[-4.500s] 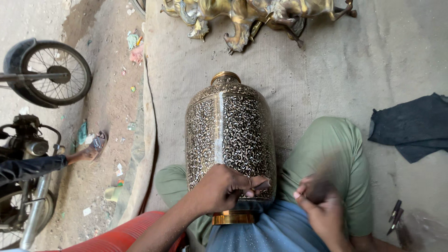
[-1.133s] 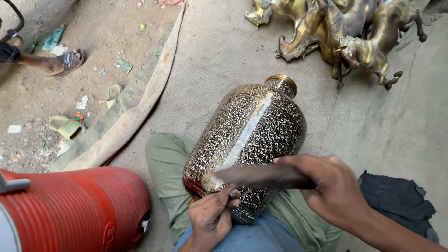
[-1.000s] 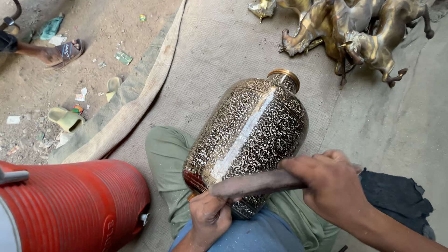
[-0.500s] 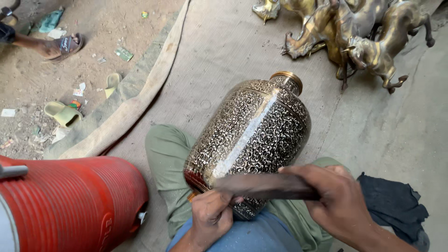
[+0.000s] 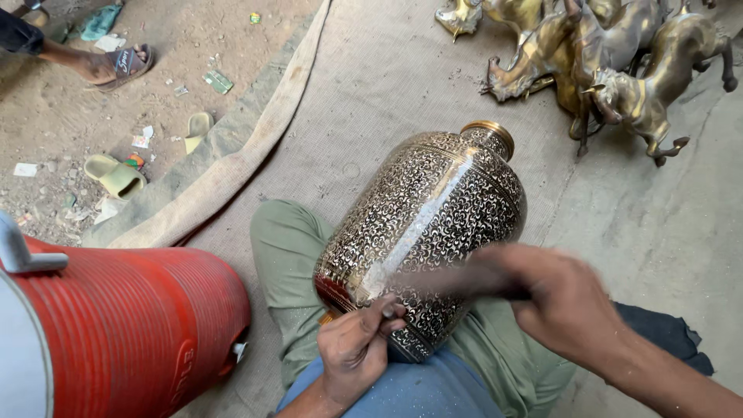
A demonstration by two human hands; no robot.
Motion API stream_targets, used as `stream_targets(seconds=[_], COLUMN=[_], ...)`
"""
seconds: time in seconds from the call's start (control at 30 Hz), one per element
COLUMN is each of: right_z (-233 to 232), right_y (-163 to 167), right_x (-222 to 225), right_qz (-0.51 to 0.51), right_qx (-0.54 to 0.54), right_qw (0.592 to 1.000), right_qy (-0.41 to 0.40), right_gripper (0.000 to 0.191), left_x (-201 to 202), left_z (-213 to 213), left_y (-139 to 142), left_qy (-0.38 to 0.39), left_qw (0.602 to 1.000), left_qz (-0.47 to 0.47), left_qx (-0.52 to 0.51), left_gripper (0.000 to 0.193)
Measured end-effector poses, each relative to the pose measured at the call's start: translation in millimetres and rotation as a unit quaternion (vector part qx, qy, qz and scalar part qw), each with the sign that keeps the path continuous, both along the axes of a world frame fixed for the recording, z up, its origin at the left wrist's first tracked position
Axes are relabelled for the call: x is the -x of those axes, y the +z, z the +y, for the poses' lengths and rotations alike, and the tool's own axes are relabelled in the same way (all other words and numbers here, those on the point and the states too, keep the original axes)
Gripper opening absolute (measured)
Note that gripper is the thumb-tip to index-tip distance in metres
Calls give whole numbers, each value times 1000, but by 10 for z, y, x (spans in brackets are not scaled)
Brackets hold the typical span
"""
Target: The person sits on a mat and uses a chisel and hammer to engrave a decorative pattern onto a large metal vase. They repeatedly strike the chisel to create fine details on the vase's surface.
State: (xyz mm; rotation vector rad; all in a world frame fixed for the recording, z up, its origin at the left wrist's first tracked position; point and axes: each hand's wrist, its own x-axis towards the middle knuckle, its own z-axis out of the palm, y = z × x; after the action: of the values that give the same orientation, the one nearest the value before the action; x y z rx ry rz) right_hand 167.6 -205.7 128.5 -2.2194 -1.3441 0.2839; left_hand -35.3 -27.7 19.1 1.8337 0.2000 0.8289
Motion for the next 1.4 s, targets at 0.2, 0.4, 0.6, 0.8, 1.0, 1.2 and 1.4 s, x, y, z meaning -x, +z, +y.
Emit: stream_targets(seconds=[0.2, 0.4, 0.6, 0.8, 1.0, 1.2, 1.4], right_z=[58, 308, 337, 310, 323, 291, 215], right_y=[179, 528, 355, 261, 241, 109, 82], right_x=[-39, -68, -131, -189, -141, -141, -158], right_qz=[-93, -147, -82, 13, 189, 223, 244], right_qx=[248, 73, 78, 118, 62, 157, 33], right_qw=[964, 983, 992, 993, 975, 943, 958], right_qy=[-23, -77, 53, -12, -94, -193, -146], right_gripper=[42, 52, 61, 63, 49, 52, 56], left_x=[8, -36, -62, -58, -75, -93, -94], left_z=[21, 25, -26, -35, -39, -6, -26], left_y=[33, 25, -7, -67, -43, -79, -158], left_qy=[-7, -9, 31, 45, 62, 54, 57], left_qw=[999, 1000, 999, 999, 998, 998, 998], left_qz=[23, 25, 7, 17, 13, 9, -4], left_qx=[30, 4, -5, -6, -16, -7, -7], left_gripper=[54, 62, 61, 52, 54, 51, 49])
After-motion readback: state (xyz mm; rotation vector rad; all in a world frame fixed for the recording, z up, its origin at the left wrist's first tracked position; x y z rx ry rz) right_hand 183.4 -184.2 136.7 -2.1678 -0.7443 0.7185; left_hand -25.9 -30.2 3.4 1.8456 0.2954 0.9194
